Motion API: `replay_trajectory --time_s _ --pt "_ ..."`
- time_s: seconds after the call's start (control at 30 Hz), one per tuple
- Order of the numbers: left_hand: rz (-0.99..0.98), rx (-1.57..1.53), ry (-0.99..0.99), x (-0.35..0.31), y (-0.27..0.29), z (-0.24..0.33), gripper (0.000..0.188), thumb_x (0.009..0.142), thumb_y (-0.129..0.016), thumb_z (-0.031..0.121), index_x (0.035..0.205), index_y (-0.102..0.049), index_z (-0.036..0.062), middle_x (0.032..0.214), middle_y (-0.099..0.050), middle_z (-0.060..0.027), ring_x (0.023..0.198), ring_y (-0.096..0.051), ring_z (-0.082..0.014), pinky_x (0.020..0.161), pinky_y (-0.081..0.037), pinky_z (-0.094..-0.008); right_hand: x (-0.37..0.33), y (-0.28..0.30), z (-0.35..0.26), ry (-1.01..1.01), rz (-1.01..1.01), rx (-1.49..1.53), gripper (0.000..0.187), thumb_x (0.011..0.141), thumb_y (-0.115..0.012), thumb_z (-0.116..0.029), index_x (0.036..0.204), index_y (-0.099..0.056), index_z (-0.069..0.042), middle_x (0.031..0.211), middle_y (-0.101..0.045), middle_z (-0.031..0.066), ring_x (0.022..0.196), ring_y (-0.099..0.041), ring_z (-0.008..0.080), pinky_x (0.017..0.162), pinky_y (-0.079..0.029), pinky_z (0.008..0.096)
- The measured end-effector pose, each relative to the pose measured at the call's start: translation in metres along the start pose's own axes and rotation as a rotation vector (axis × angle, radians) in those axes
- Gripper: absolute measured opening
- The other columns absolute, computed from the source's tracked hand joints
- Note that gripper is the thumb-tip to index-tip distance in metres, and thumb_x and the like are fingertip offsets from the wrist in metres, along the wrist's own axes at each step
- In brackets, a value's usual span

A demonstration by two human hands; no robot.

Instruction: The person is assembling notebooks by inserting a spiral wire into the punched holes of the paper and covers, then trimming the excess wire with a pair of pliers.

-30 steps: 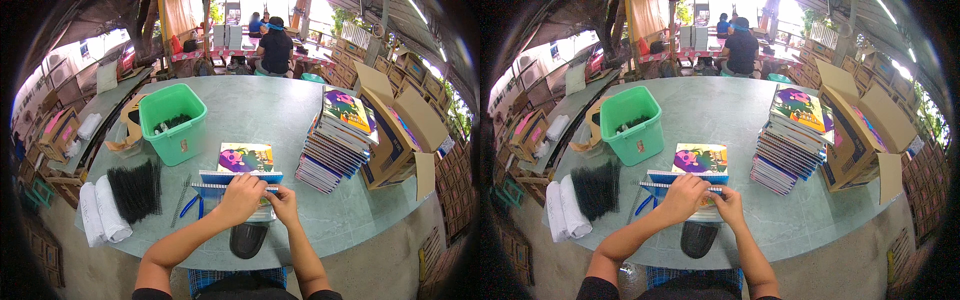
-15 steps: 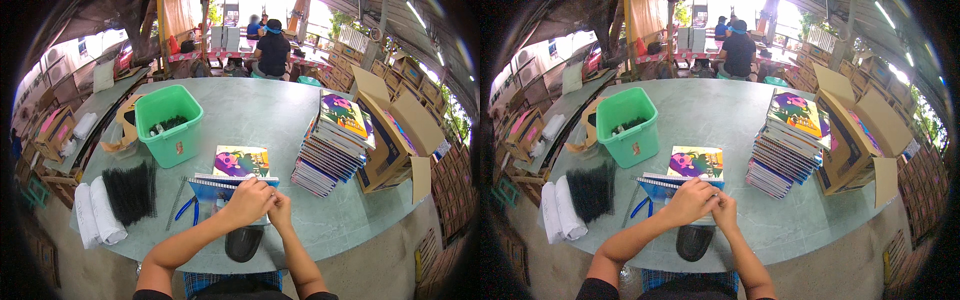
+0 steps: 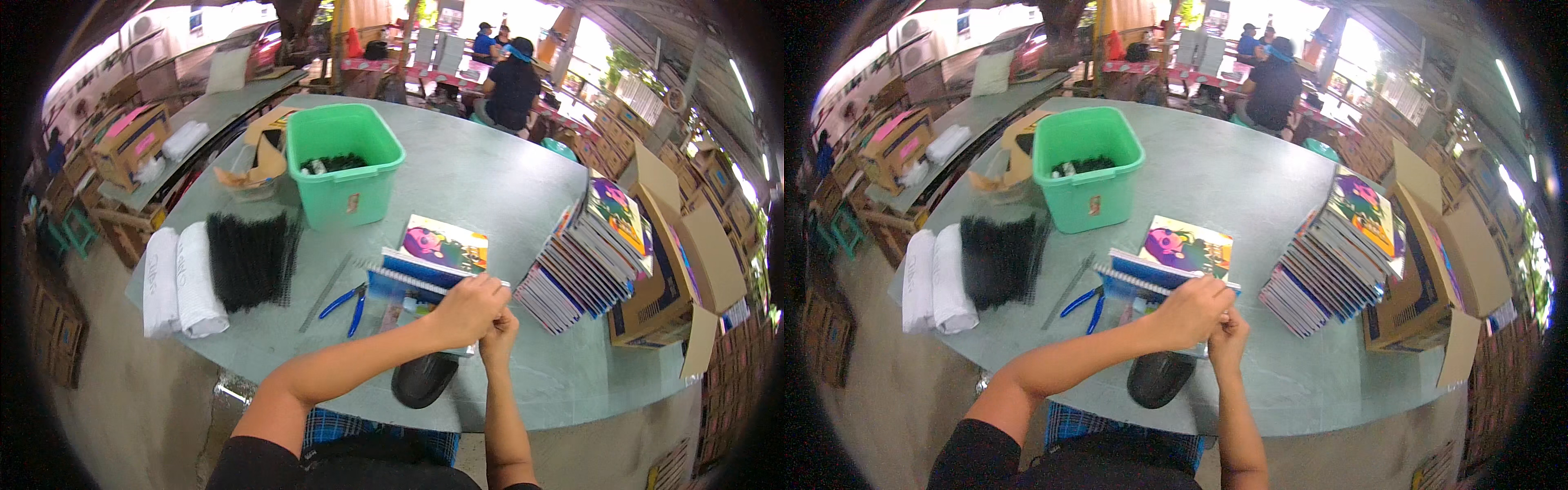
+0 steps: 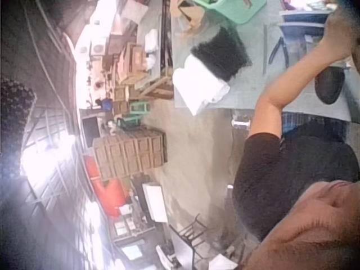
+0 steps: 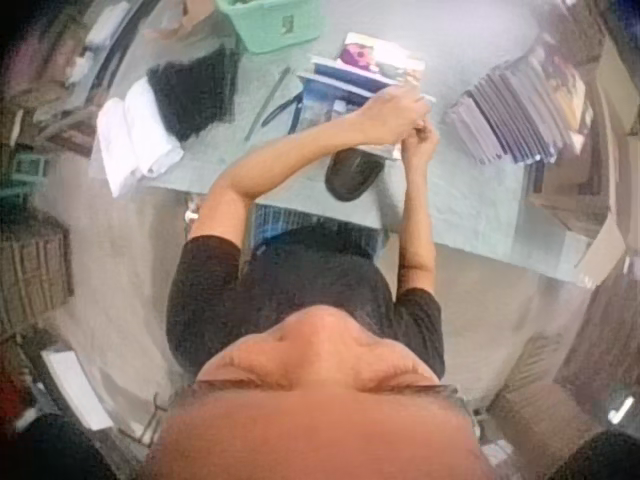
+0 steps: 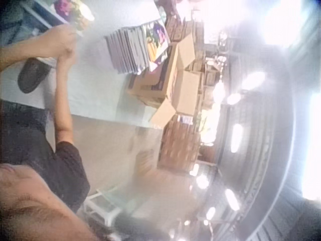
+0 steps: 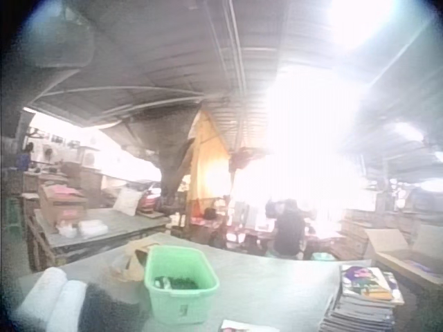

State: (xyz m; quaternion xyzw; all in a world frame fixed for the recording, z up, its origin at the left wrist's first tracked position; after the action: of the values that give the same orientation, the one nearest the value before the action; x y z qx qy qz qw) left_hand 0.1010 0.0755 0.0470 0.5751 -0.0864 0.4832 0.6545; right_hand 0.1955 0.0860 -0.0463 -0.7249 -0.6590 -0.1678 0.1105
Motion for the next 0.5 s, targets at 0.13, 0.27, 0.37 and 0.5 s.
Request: replay_trajectory --time_s 0.13,0.27,0.37,0.5 --pt "0.005 -0.017 -0.009 -0.004 -0.002 -0.005 0.018 0.068 -0.058 0.006 0.083 -0.051 -0.0009 0.083 -0.053 -0.0153 0.081 -0.054 -0.0316 0.073 -0.044 -0.0386 0.001 -0.004 -0.003 0.011 0.046 0.022 0.011 0.085 -0.060 -0.010 0.084 -0.060 0.001 0.077 -0.063 0.0013 0.069 -0.054 0.0058 0.061 -0.043 0.0215" --pt "0.028 0.015 0.044 0.001 -0.005 -0.007 0.019 0.068 -0.058 0.006 0.084 -0.052 -0.0011 0.083 -0.053 -0.0150 0.083 -0.054 -0.0316 0.073 -0.044 -0.0387 0.005 -0.002 -0.008 0.035 0.105 0.074 0.010 0.084 -0.061 -0.009 0.079 -0.060 0.000 0.076 -0.064 0.0015 0.067 -0.055 0.0054 0.060 -0.043 0.0212" --pt "0.041 -0.003 0.042 -0.004 -0.002 -0.008 0.018 0.069 -0.059 0.006 0.084 -0.052 -0.0006 0.083 -0.052 -0.0145 0.083 -0.054 -0.0313 0.073 -0.045 -0.0389 0.002 -0.004 -0.001 0.013 -0.004 -0.001 0.010 0.086 -0.058 -0.008 0.087 -0.060 0.002 0.081 -0.062 0.0013 0.072 -0.054 0.0060 0.064 -0.043 0.0216" --pt "0.003 -0.046 0.081 -0.004 -0.007 -0.013 0.018 0.069 -0.058 0.006 0.085 -0.052 0.0005 0.083 -0.052 -0.0142 0.083 -0.054 -0.0313 0.074 -0.045 -0.0393 0.003 -0.002 -0.007 0.043 0.021 -0.013 0.008 0.085 -0.058 -0.006 0.084 -0.060 0.002 0.078 -0.062 0.0002 0.070 -0.053 0.0054 0.062 -0.042 0.0212"
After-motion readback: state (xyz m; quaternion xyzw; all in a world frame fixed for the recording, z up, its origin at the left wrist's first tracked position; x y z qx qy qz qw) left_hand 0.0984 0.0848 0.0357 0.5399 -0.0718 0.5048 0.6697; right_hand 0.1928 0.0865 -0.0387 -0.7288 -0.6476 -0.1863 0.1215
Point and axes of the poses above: each hand's wrist, its own x-axis towards the middle knuckle, its own y-axis out of the back of the hand, z = x × y, the point moved 8 cm from there along x, towards the middle knuckle
